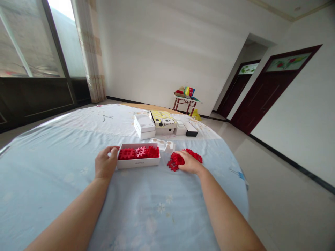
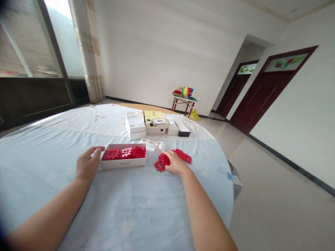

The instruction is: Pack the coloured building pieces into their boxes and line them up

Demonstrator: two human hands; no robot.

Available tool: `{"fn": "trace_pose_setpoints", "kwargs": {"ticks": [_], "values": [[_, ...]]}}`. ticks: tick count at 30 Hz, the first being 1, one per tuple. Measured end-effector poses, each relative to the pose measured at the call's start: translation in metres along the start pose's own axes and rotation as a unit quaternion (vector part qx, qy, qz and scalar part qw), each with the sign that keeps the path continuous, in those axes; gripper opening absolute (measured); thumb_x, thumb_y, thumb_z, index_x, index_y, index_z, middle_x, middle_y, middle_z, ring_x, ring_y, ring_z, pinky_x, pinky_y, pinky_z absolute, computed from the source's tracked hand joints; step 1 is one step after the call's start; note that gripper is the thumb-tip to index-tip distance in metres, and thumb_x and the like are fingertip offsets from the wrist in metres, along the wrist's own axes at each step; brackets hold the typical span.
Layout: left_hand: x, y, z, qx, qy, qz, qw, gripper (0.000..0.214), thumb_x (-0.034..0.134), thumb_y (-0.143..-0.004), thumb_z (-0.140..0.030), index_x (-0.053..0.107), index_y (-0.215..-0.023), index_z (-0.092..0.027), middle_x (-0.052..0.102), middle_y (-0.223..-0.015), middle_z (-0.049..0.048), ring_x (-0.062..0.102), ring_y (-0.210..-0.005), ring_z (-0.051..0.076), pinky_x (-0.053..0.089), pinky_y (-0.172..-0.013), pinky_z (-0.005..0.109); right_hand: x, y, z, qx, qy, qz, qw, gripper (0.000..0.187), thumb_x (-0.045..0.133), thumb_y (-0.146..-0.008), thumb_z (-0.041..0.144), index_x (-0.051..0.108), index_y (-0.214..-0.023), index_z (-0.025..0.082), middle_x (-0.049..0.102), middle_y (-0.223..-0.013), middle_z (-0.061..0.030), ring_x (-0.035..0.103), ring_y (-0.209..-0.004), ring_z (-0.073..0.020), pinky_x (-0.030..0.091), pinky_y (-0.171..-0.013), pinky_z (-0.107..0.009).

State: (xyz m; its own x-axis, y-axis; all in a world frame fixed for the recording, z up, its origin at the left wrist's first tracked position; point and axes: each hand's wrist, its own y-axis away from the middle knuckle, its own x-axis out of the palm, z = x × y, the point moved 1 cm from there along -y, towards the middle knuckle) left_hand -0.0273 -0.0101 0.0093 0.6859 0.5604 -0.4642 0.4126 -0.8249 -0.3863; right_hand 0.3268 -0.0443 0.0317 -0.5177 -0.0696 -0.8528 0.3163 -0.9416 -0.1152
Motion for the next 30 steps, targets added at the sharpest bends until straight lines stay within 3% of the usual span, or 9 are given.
{"fn": "trace_pose_setpoints", "kwargs": {"ticks": [11, 17, 22, 26, 30], "values": [[0.001, 0.002, -0.002, -0.014, 0.024, 0.006, 1.000, 0.034, 0.042, -0.073, -0.036, 0.069, -0.086, -0.020, 0.067, -0.080, 0.0018, 0.054, -0.066, 0.016, 0.042, -0.064, 0.026, 0.002, -0.001, 0.000, 0.046, 0.049, -0.011, 0.998, 0.065, 0.063, -0.062, 0.022, 0.050, -0.125, 0.021, 0.054, -0.121, -0.0092, 0.048, -0.115, -0.0237, 0.035, -0.099, -0.035], [0.001, 0.002, -0.003, -0.017, 0.038, 0.005, 0.999, 0.032, 0.043, -0.074, -0.034, 0.070, -0.085, -0.020, 0.068, -0.080, 0.0013, 0.056, -0.066, 0.015, 0.043, -0.066, 0.025, -0.003, -0.001, 0.000, 0.047, 0.023, -0.066, 0.996, 0.070, 0.065, -0.063, 0.024, 0.045, -0.130, 0.019, 0.053, -0.125, -0.0109, 0.048, -0.115, -0.0250, 0.035, -0.100, -0.039], [0.003, 0.001, -0.001, -0.008, 0.043, 0.005, 0.999, 0.032, 0.043, -0.074, -0.034, 0.070, -0.084, -0.020, 0.068, -0.080, 0.0018, 0.058, -0.074, 0.017, 0.043, -0.069, 0.026, -0.013, -0.022, 0.043, -0.016, -0.059, -0.078, 0.995, 0.076, 0.065, -0.065, 0.026, 0.035, -0.135, 0.022, 0.049, -0.128, -0.0095, 0.047, -0.118, -0.0233, 0.034, -0.101, -0.039], [0.003, 0.001, 0.001, -0.001, 0.050, 0.003, 0.999, 0.032, 0.042, -0.075, -0.035, 0.069, -0.083, -0.020, 0.069, -0.080, 0.0025, 0.059, -0.080, 0.018, 0.043, -0.072, 0.027, -0.010, -0.063, 0.089, -0.057, -0.124, 0.003, 0.991, 0.077, 0.068, -0.066, 0.026, 0.033, -0.134, 0.021, 0.052, -0.123, -0.0095, 0.054, -0.107, -0.0194, 0.039, -0.095, -0.035], [0.003, 0.002, 0.000, 0.001, 0.058, 0.001, 0.998, 0.032, 0.042, -0.075, -0.034, 0.069, -0.083, -0.020, 0.069, -0.081, 0.0035, 0.060, -0.081, 0.019, 0.044, -0.072, 0.028, 0.005, -0.113, 0.116, -0.039, -0.168, 0.098, 0.980, 0.064, 0.072, -0.063, 0.027, 0.046, -0.120, 0.017, 0.055, -0.118, -0.0109, 0.056, -0.102, -0.0195, 0.046, -0.087, -0.032]]}}
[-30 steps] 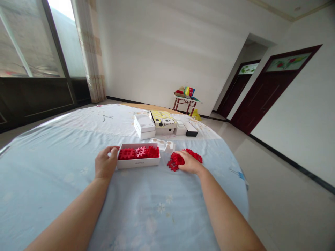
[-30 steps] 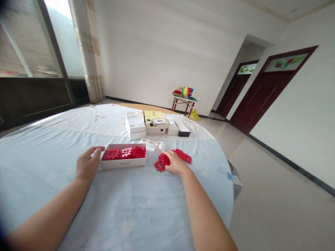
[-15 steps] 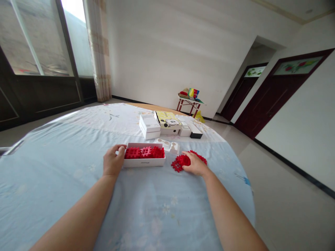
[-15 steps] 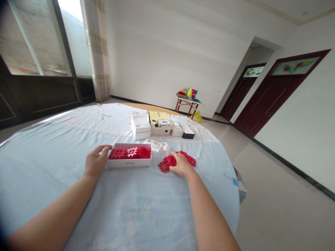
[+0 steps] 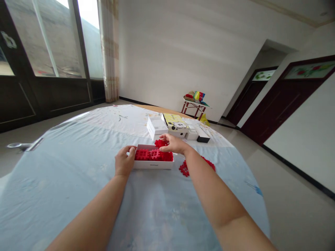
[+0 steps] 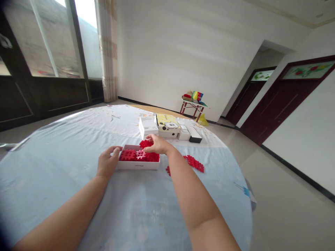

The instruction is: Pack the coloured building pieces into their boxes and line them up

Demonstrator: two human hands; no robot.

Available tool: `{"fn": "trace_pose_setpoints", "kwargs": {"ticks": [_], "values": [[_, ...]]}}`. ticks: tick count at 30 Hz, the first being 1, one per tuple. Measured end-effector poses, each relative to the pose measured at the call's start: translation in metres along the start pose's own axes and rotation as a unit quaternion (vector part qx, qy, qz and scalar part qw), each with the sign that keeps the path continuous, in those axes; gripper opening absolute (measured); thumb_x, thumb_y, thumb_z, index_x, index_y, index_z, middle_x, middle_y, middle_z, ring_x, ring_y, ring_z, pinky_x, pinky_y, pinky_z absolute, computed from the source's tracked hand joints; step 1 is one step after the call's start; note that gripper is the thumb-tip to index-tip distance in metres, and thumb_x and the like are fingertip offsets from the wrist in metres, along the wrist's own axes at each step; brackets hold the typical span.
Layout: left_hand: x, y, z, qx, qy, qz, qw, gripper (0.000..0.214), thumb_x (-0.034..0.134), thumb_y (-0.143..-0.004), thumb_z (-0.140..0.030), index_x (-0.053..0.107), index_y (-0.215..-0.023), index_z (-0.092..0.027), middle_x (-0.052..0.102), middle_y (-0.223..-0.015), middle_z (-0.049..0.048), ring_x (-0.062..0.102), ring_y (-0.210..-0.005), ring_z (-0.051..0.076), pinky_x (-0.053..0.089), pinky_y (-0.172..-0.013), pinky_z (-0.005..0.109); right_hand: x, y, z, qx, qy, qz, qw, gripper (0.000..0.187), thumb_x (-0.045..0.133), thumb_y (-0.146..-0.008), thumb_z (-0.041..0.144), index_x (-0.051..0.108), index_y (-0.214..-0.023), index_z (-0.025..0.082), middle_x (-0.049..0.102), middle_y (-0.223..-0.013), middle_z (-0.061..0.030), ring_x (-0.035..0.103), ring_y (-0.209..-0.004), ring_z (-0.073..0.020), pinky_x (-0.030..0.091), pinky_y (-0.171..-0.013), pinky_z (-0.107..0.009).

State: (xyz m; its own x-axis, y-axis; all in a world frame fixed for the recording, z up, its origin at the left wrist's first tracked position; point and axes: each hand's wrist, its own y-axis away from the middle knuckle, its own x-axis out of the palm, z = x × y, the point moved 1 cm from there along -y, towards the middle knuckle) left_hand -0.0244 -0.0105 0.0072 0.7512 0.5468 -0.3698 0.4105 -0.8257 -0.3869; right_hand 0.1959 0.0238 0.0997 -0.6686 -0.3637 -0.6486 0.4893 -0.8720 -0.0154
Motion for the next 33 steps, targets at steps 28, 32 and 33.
{"fn": "trace_pose_setpoints", "kwargs": {"ticks": [28, 32, 33], "values": [[0.001, 0.001, -0.001, 0.057, -0.008, -0.003, 0.998, 0.035, 0.038, -0.080, -0.038, 0.067, -0.081, -0.019, 0.066, -0.085, 0.0061, 0.057, -0.087, 0.020, 0.042, -0.070, 0.028, 0.039, -0.053, 0.023, -0.084, 0.150, 0.023, 0.985, 0.036, 0.058, -0.077, 0.046, 0.069, -0.099, 0.019, 0.070, -0.093, -0.0025, 0.061, -0.084, -0.0153, 0.043, -0.074, -0.021], [0.002, 0.001, 0.001, 0.053, -0.002, -0.002, 0.999, 0.035, 0.038, -0.080, -0.038, 0.067, -0.082, -0.019, 0.067, -0.087, 0.0055, 0.057, -0.089, 0.020, 0.043, -0.074, 0.030, 0.033, -0.048, 0.019, -0.044, 0.192, -0.037, 0.980, 0.030, 0.057, -0.078, 0.039, 0.069, -0.094, 0.017, 0.070, -0.088, -0.0041, 0.062, -0.079, -0.0151, 0.043, -0.069, -0.021], [0.003, 0.001, 0.001, 0.053, -0.001, -0.002, 0.999, 0.036, 0.038, -0.081, -0.038, 0.067, -0.082, -0.019, 0.067, -0.087, 0.0055, 0.057, -0.089, 0.020, 0.043, -0.076, 0.030, 0.031, -0.045, 0.018, -0.030, 0.213, -0.038, 0.976, 0.027, 0.057, -0.078, 0.036, 0.070, -0.091, 0.017, 0.071, -0.086, -0.0043, 0.062, -0.077, -0.0156, 0.043, -0.068, -0.021]]}}
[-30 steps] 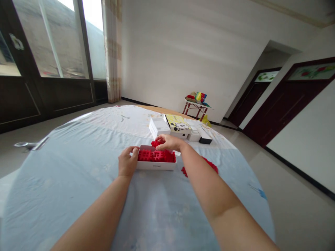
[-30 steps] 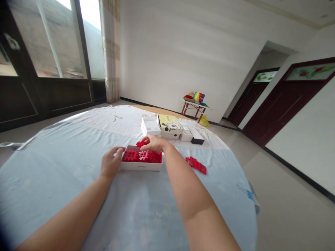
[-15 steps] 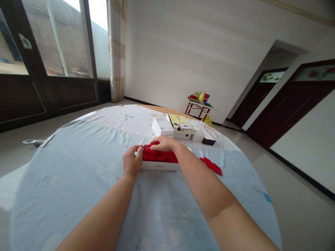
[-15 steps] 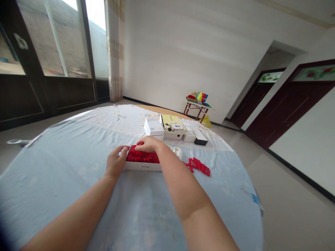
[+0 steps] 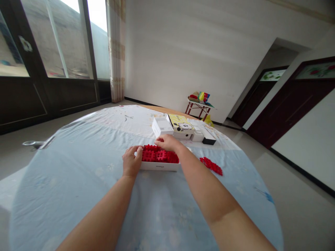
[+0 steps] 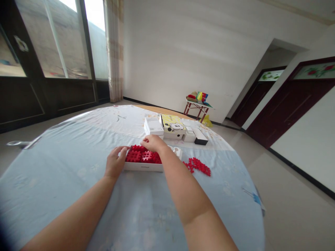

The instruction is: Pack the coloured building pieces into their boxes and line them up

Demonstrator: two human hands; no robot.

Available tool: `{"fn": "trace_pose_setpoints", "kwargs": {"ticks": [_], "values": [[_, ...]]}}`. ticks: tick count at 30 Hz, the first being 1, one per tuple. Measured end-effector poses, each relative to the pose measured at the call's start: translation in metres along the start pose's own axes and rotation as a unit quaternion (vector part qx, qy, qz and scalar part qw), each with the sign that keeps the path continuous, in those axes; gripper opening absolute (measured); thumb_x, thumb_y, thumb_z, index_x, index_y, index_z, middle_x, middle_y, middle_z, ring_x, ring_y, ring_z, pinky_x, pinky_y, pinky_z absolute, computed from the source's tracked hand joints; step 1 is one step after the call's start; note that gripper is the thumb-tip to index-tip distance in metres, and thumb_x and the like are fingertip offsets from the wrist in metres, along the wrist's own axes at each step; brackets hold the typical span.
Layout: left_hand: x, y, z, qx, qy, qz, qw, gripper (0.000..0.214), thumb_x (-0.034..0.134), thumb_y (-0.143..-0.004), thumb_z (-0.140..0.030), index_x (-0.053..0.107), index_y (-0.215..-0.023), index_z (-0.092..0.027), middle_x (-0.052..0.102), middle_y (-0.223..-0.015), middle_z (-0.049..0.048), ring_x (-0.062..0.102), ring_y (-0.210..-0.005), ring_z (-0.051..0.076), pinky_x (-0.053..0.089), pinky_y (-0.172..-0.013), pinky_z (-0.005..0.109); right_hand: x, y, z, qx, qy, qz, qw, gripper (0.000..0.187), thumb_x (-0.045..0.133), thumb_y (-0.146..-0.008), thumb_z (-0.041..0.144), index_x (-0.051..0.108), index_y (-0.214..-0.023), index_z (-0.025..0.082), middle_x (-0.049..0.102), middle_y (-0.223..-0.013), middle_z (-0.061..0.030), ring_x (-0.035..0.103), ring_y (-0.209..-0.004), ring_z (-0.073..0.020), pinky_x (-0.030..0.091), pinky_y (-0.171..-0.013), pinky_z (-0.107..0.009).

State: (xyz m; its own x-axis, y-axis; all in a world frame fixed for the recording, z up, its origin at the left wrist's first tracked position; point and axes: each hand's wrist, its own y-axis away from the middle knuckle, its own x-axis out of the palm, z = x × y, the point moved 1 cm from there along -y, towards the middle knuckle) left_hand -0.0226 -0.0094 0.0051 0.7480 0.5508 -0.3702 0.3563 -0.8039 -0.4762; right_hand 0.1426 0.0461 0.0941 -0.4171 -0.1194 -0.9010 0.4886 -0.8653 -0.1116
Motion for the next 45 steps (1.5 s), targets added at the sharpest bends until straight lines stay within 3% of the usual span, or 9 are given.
{"fn": "trace_pose_setpoints", "kwargs": {"ticks": [4, 10, 16, 22, 26, 30, 36, 39, 45], "values": [[0.002, -0.001, 0.002, 0.006, 0.004, 0.004, 1.000, 0.037, 0.038, -0.081, -0.039, 0.068, -0.085, -0.019, 0.067, -0.089, 0.0062, 0.057, -0.091, 0.021, 0.042, -0.084, 0.033, 0.002, 0.007, -0.001, 0.014, 0.062, 0.034, 0.997, 0.021, 0.053, -0.077, 0.025, 0.071, -0.083, 0.018, 0.072, -0.086, -0.0051, 0.063, -0.081, -0.0183, 0.043, -0.069, -0.022], [0.003, -0.002, 0.005, 0.009, 0.004, 0.015, 1.000, 0.040, 0.037, -0.081, -0.041, 0.069, -0.088, -0.019, 0.068, -0.092, 0.0071, 0.058, -0.093, 0.021, 0.042, -0.086, 0.033, 0.016, 0.012, 0.002, -0.017, 0.009, 0.024, 1.000, 0.028, 0.048, -0.078, 0.017, 0.069, -0.095, 0.024, 0.070, -0.101, -0.0004, 0.061, -0.096, -0.0166, 0.043, -0.085, -0.025], [0.003, -0.005, 0.008, -0.001, 0.008, 0.018, 1.000, 0.041, 0.035, -0.081, -0.041, 0.070, -0.089, -0.019, 0.068, -0.093, 0.0058, 0.058, -0.096, 0.021, 0.042, -0.087, 0.032, -0.004, 0.037, -0.024, -0.003, -0.070, -0.122, 0.990, 0.027, 0.048, -0.082, 0.023, 0.066, -0.102, 0.021, 0.069, -0.102, -0.0018, 0.061, -0.096, -0.0155, 0.044, -0.087, -0.026], [0.004, -0.007, 0.009, -0.030, 0.009, 0.023, 0.999, 0.042, 0.035, -0.080, -0.043, 0.069, -0.089, -0.019, 0.068, -0.093, 0.0051, 0.058, -0.096, 0.022, 0.043, -0.084, 0.031, -0.032, 0.101, -0.096, 0.091, -0.092, -0.236, 0.963, 0.027, 0.048, -0.079, 0.019, 0.065, -0.100, 0.018, 0.069, -0.102, -0.0049, 0.062, -0.096, -0.0165, 0.046, -0.087, -0.029], [0.004, -0.008, 0.012, -0.034, 0.003, 0.022, 0.999, 0.042, 0.035, -0.079, -0.043, 0.068, -0.088, -0.020, 0.068, -0.092, 0.0045, 0.058, -0.096, 0.022, 0.042, -0.084, 0.031, -0.032, 0.142, -0.153, 0.186, -0.050, -0.201, 0.961, 0.036, 0.048, -0.072, 0.010, 0.064, -0.104, 0.018, 0.066, -0.109, -0.0067, 0.059, -0.104, -0.0197, 0.042, -0.094, -0.034], [0.002, -0.010, 0.012, -0.050, -0.012, 0.028, 0.998, 0.043, 0.035, -0.079, -0.043, 0.068, -0.089, -0.018, 0.068, -0.091, 0.0049, 0.059, -0.093, 0.022, 0.042, -0.083, 0.032, -0.031, 0.169, -0.189, 0.235, -0.024, -0.160, 0.959, 0.049, 0.049, -0.068, 0.008, 0.058, -0.115, 0.020, 0.057, -0.124, -0.0069, 0.050, -0.117, -0.0218, 0.036, -0.101, -0.037], [-0.003, -0.009, 0.006, -0.065, -0.032, 0.033, 0.997, 0.044, 0.034, -0.078, -0.041, 0.069, -0.091, -0.017, 0.068, -0.089, 0.0041, 0.059, -0.088, 0.021, 0.043, -0.079, 0.030, -0.035, 0.194, -0.206, 0.242, -0.016, -0.100, 0.965, 0.067, 0.057, -0.063, 0.012, 0.045, -0.129, 0.015, 0.047, -0.133, -0.0133, 0.043, -0.123, -0.0260, 0.033, -0.102, -0.038], [-0.003, -0.010, 0.008, -0.062, -0.034, 0.028, 0.997, 0.042, 0.035, -0.079, -0.040, 0.069, -0.089, -0.018, 0.069, -0.087, 0.0033, 0.059, -0.089, 0.021, 0.043, -0.078, 0.029, -0.035, 0.204, -0.215, 0.250, -0.036, -0.087, 0.964, 0.071, 0.061, -0.059, 0.011, 0.047, -0.128, 0.018, 0.051, -0.130, -0.0100, 0.047, -0.119, -0.0250, 0.035, -0.100, -0.035], [0.000, -0.012, 0.017, -0.068, -0.031, 0.014, 0.997, 0.037, 0.039, -0.079, -0.037, 0.069, -0.089, -0.019, 0.069, -0.087, 0.0016, 0.059, -0.092, 0.020, 0.043, -0.081, 0.029, -0.030, 0.213, -0.239, 0.255, -0.116, -0.139, 0.950, 0.058, 0.068, -0.058, 0.014, 0.057, -0.115, 0.019, 0.062, -0.116, -0.0068, 0.058, -0.105, -0.0241, 0.042, -0.094, -0.036]]}}
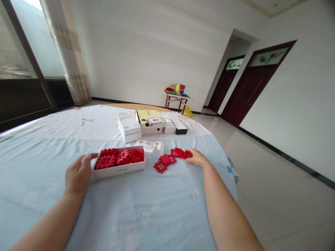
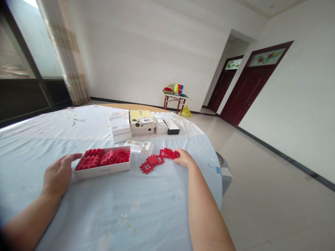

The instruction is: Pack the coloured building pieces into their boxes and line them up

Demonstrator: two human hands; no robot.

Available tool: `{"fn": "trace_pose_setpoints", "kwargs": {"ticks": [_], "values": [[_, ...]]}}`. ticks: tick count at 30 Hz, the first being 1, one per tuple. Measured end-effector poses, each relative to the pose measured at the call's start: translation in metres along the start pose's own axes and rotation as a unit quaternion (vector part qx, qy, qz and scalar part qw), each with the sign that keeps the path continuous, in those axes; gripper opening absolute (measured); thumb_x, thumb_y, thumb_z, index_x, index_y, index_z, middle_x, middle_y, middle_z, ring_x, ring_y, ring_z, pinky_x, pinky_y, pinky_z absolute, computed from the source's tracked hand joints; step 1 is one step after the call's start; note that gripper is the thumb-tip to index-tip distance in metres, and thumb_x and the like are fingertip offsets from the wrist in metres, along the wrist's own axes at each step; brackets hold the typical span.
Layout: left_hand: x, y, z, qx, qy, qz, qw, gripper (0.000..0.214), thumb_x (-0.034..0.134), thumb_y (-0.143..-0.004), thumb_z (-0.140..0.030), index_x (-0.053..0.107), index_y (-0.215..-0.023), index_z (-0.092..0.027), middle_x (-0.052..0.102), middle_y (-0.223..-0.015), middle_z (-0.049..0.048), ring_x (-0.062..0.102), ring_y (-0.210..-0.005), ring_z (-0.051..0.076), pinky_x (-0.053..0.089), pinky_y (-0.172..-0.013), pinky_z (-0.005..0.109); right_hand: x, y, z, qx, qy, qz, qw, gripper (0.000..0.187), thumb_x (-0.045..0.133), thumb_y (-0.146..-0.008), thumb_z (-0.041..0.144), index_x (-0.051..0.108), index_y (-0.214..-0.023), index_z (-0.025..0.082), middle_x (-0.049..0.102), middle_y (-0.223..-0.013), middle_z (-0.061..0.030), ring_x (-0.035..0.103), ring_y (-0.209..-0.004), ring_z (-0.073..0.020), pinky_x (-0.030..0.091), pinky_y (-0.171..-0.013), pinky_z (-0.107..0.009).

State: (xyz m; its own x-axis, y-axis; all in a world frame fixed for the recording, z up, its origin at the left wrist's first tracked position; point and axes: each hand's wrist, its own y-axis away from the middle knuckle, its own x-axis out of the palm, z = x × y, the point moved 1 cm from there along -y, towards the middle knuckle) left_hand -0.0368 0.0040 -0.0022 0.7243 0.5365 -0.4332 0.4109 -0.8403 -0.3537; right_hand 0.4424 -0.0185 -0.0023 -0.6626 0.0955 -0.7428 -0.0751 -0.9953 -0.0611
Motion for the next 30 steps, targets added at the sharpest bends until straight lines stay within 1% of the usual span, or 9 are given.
{"fn": "trace_pose_setpoints", "kwargs": {"ticks": [3, 6, 9, 13, 16, 19, 21, 27, 30], "values": [[0.000, 0.000, 0.001, 0.003, 0.001, -0.004, 1.000, 0.036, 0.039, -0.079, -0.036, 0.069, -0.087, -0.019, 0.070, -0.087, 0.0013, 0.059, -0.093, 0.021, 0.043, -0.083, 0.030, -0.001, -0.003, -0.002, -0.004, -0.036, -0.041, 0.998, 0.058, 0.066, -0.061, 0.017, 0.055, -0.117, 0.018, 0.061, -0.117, -0.0078, 0.057, -0.107, -0.0238, 0.041, -0.097, -0.039], [-0.001, 0.000, 0.000, 0.001, 0.000, -0.009, 1.000, 0.036, 0.039, -0.079, -0.036, 0.069, -0.086, -0.020, 0.070, -0.086, 0.0009, 0.059, -0.093, 0.021, 0.043, -0.083, 0.031, -0.001, -0.003, 0.007, -0.050, -0.049, -0.065, 0.995, 0.058, 0.063, -0.063, 0.015, 0.054, -0.120, 0.018, 0.057, -0.122, -0.0085, 0.053, -0.113, -0.0229, 0.036, -0.101, -0.039], [-0.002, 0.002, -0.003, -0.007, 0.001, -0.009, 1.000, 0.036, 0.038, -0.078, -0.036, 0.069, -0.086, -0.019, 0.070, -0.089, 0.0016, 0.059, -0.095, 0.022, 0.043, -0.085, 0.031, 0.003, -0.001, 0.016, -0.098, -0.054, -0.019, 0.994, 0.059, 0.063, -0.061, 0.012, 0.054, -0.119, 0.017, 0.057, -0.123, -0.0089, 0.052, -0.115, -0.0227, 0.036, -0.102, -0.038], [-0.003, 0.004, -0.007, -0.009, 0.010, -0.004, 1.000, 0.038, 0.037, -0.077, -0.036, 0.069, -0.087, -0.018, 0.070, -0.091, 0.0029, 0.058, -0.098, 0.022, 0.042, -0.087, 0.031, 0.008, 0.000, 0.014, -0.082, -0.044, 0.027, 0.995, 0.057, 0.064, -0.061, 0.011, 0.056, -0.118, 0.016, 0.062, -0.115, -0.0082, 0.058, -0.106, -0.0226, 0.041, -0.097, -0.038], [-0.003, 0.003, -0.008, -0.009, 0.005, 0.003, 1.000, 0.039, 0.037, -0.077, -0.036, 0.069, -0.089, -0.017, 0.069, -0.090, 0.0032, 0.058, -0.097, 0.022, 0.042, -0.086, 0.031, 0.006, -0.003, 0.010, -0.062, -0.045, -0.012, 0.997, 0.060, 0.067, -0.061, 0.014, 0.053, -0.120, 0.015, 0.059, -0.119, -0.0109, 0.057, -0.107, -0.0229, 0.040, -0.097, -0.038], [-0.003, 0.003, -0.007, -0.010, 0.003, 0.007, 1.000, 0.039, 0.037, -0.077, -0.036, 0.069, -0.088, -0.017, 0.069, -0.088, 0.0028, 0.059, -0.095, 0.021, 0.043, -0.083, 0.030, 0.003, -0.008, 0.011, -0.074, -0.039, -0.078, 0.993, 0.063, 0.068, -0.062, 0.018, 0.051, -0.122, 0.014, 0.055, -0.125, -0.0135, 0.052, -0.113, -0.0234, 0.037, -0.100, -0.039], [-0.003, 0.003, -0.007, -0.007, 0.006, 0.008, 1.000, 0.038, 0.037, -0.077, -0.036, 0.069, -0.088, -0.018, 0.069, -0.087, 0.0023, 0.059, -0.095, 0.022, 0.044, -0.082, 0.030, 0.003, -0.013, 0.016, -0.087, -0.038, -0.090, 0.991, 0.063, 0.069, -0.062, 0.020, 0.051, -0.122, 0.015, 0.055, -0.124, -0.0131, 0.052, -0.115, -0.0235, 0.036, -0.101, -0.040], [-0.004, 0.005, -0.009, -0.001, 0.019, 0.008, 1.000, 0.038, 0.037, -0.078, -0.036, 0.069, -0.086, -0.017, 0.070, -0.090, 0.0026, 0.059, -0.095, 0.021, 0.044, -0.082, 0.029, 0.017, -0.029, 0.027, -0.072, -0.062, 0.015, 0.995, 0.062, 0.072, -0.058, 0.019, 0.055, -0.118, 0.017, 0.059, -0.120, -0.0105, 0.056, -0.109, -0.0235, 0.039, -0.099, -0.040], [-0.004, 0.006, -0.010, -0.001, 0.016, 0.005, 1.000, 0.038, 0.038, -0.078, -0.038, 0.069, -0.086, -0.017, 0.070, -0.086, 0.0029, 0.059, -0.089, 0.021, 0.044, -0.079, 0.030, 0.022, -0.032, 0.026, -0.063, -0.063, 0.029, 0.996, 0.058, 0.072, -0.058, 0.019, 0.059, -0.113, 0.017, 0.063, -0.114, -0.0095, 0.060, -0.103, -0.0239, 0.041, -0.097, -0.041]]}}
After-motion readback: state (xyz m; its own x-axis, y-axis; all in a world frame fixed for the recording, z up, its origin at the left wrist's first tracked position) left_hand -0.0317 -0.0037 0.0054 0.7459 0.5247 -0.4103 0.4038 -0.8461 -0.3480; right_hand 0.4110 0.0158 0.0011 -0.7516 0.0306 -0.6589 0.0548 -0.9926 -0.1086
